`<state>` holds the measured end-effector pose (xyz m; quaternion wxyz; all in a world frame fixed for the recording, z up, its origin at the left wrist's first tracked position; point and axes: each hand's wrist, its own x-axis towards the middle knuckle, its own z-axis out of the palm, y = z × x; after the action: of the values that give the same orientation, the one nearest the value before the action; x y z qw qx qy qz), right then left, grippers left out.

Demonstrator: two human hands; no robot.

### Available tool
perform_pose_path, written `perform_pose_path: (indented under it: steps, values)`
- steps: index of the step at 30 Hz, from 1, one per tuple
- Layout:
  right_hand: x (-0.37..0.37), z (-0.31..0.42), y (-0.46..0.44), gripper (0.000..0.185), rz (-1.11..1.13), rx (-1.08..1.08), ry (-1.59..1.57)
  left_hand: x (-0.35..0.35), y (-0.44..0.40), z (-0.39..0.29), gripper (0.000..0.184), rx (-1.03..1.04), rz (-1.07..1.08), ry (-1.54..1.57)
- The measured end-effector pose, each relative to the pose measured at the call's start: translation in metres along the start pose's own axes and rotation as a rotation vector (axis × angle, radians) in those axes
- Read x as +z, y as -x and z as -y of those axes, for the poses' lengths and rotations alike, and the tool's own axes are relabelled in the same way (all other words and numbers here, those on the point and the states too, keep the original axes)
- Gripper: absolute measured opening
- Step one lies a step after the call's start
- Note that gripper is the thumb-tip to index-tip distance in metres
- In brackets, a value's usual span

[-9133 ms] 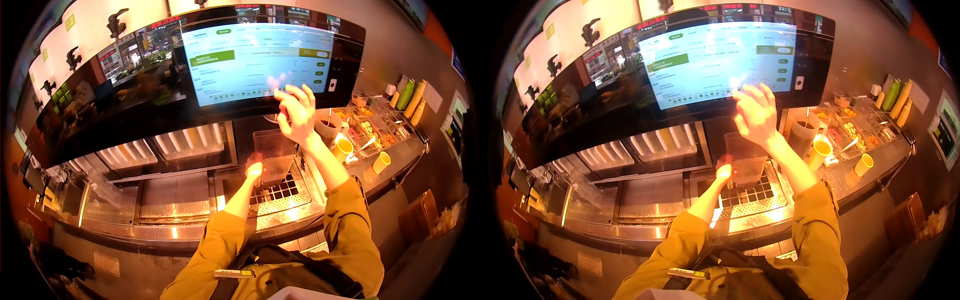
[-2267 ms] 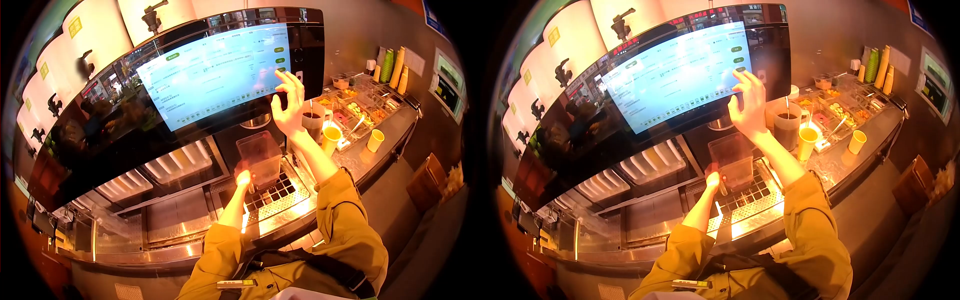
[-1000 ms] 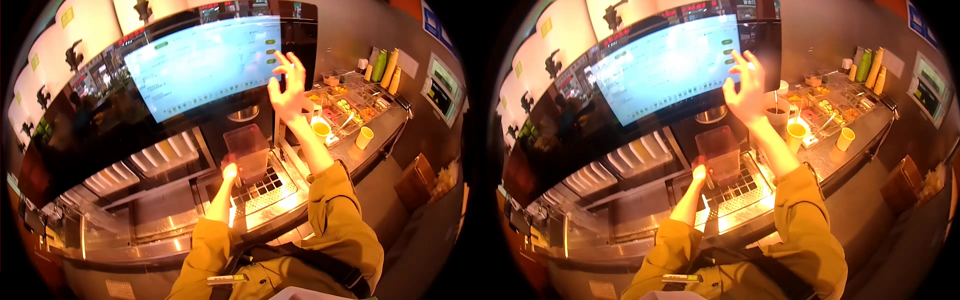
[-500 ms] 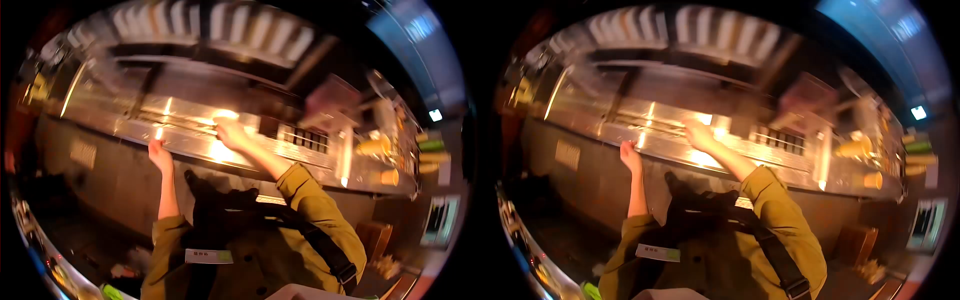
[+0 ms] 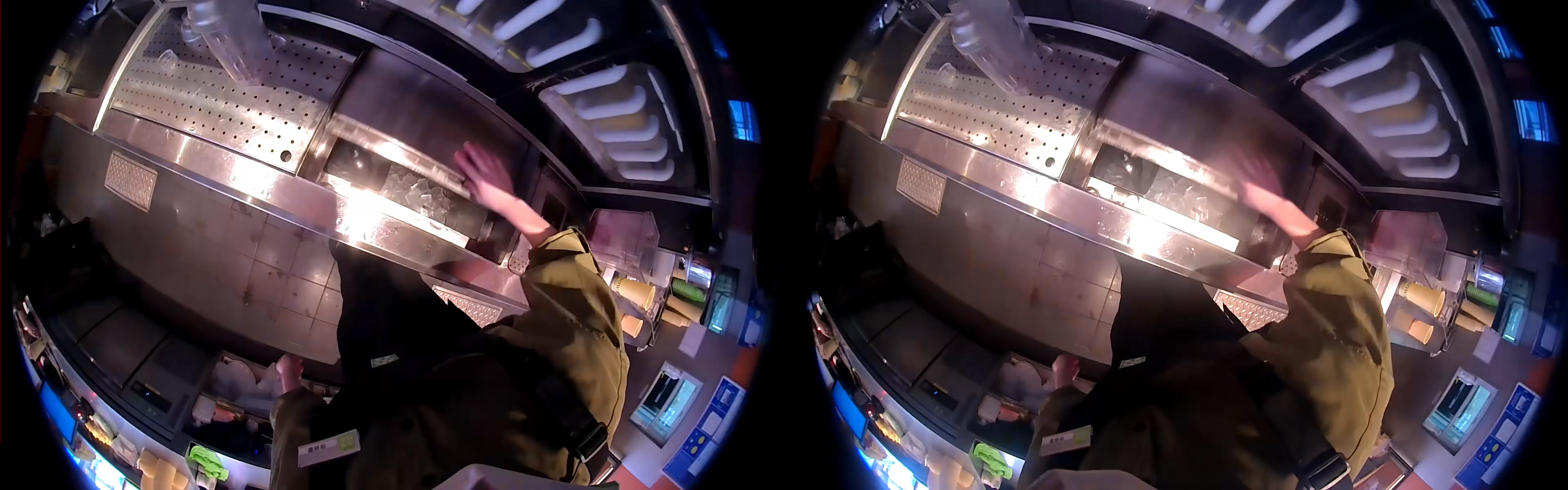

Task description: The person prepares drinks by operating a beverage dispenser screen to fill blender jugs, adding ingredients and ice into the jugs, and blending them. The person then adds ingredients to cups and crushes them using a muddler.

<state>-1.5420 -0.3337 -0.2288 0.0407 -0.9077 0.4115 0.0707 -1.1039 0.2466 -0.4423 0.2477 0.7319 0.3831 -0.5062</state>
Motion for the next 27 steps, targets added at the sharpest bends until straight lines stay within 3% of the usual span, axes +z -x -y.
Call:
perform_pose_path:
  steps: [2, 3, 5, 6, 7, 9, 11, 13, 15, 17, 20, 21, 22, 24, 25, 26, 27]
  values:
    - [0.003, -0.021, -0.021, 0.066, -0.052, 0.186, 0.111, 0.031, 0.012, 0.005, 0.015, 0.024, 0.036, -0.057]
    - [0.005, -0.027, -0.034, 0.051, -0.18, 0.25, 0.205, 0.05, 0.025, 0.005, 0.013, 0.04, 0.055, -0.091]
    - [-0.003, -0.006, -0.069, 0.034, -0.071, 0.54, 0.05, 0.085, 0.047, -0.003, 0.011, 0.091, 0.112, -0.166]
    - [0.015, 0.013, -0.081, 0.02, -0.42, 0.14, 0.051, 0.097, 0.064, -0.004, 0.01, 0.141, 0.062, -0.132]
    - [0.023, 0.04, -0.099, 0.019, -0.434, 0.008, 0.003, 0.108, 0.078, -0.009, 0.008, 0.191, 0.027, -0.11]
    - [0.048, 0.105, -0.142, 0.018, -0.322, -0.173, 0.037, 0.115, 0.069, -0.015, 0.009, 0.175, 0.13, -0.115]
    - [0.079, 0.148, -0.18, 0.018, -0.106, -0.35, 0.368, 0.122, 0.082, -0.023, 0.014, 0.205, 0.19, -0.101]
    - [0.111, 0.16, -0.199, 0.018, 0.078, -0.588, 0.723, 0.139, 0.096, -0.029, 0.016, 0.21, 0.136, -0.108]
    - [0.131, 0.159, -0.2, 0.019, 0.12, -0.817, 0.978, 0.132, 0.087, -0.022, 0.017, 0.17, 0.119, -0.113]
    - [0.093, 0.154, -0.188, 0.02, -0.019, -0.725, 0.84, 0.122, 0.061, -0.008, 0.017, 0.126, 0.145, -0.133]
    - [0.056, 0.157, -0.188, 0.017, 0.367, -0.556, 0.552, 0.109, 0.007, 0.012, 0.019, 0.085, 0.266, -0.211]
    - [0.059, 0.158, -0.187, 0.017, 0.319, -0.505, 0.485, 0.108, -0.013, 0.013, 0.019, 0.108, 0.319, -0.257]
    - [0.067, 0.157, -0.186, 0.017, 0.27, -0.449, 0.416, 0.117, 0.0, 0.004, 0.019, 0.173, 0.345, -0.298]
    - [0.081, 0.159, -0.187, 0.021, 0.25, -0.331, 0.397, 0.155, 0.077, -0.036, 0.021, 0.644, -0.134, -0.389]
    - [0.084, 0.161, -0.182, 0.021, 0.181, -0.258, 0.53, 0.158, 0.078, -0.052, 0.02, 0.783, -0.041, -0.275]
    - [0.094, 0.165, -0.175, 0.021, 0.102, -0.1, 0.361, 0.162, 0.08, -0.069, 0.02, 0.911, 0.073, -0.161]
    - [0.112, 0.17, -0.169, 0.022, 0.013, 0.056, 0.186, 0.162, 0.091, -0.08, 0.02, 0.852, 0.107, -0.194]
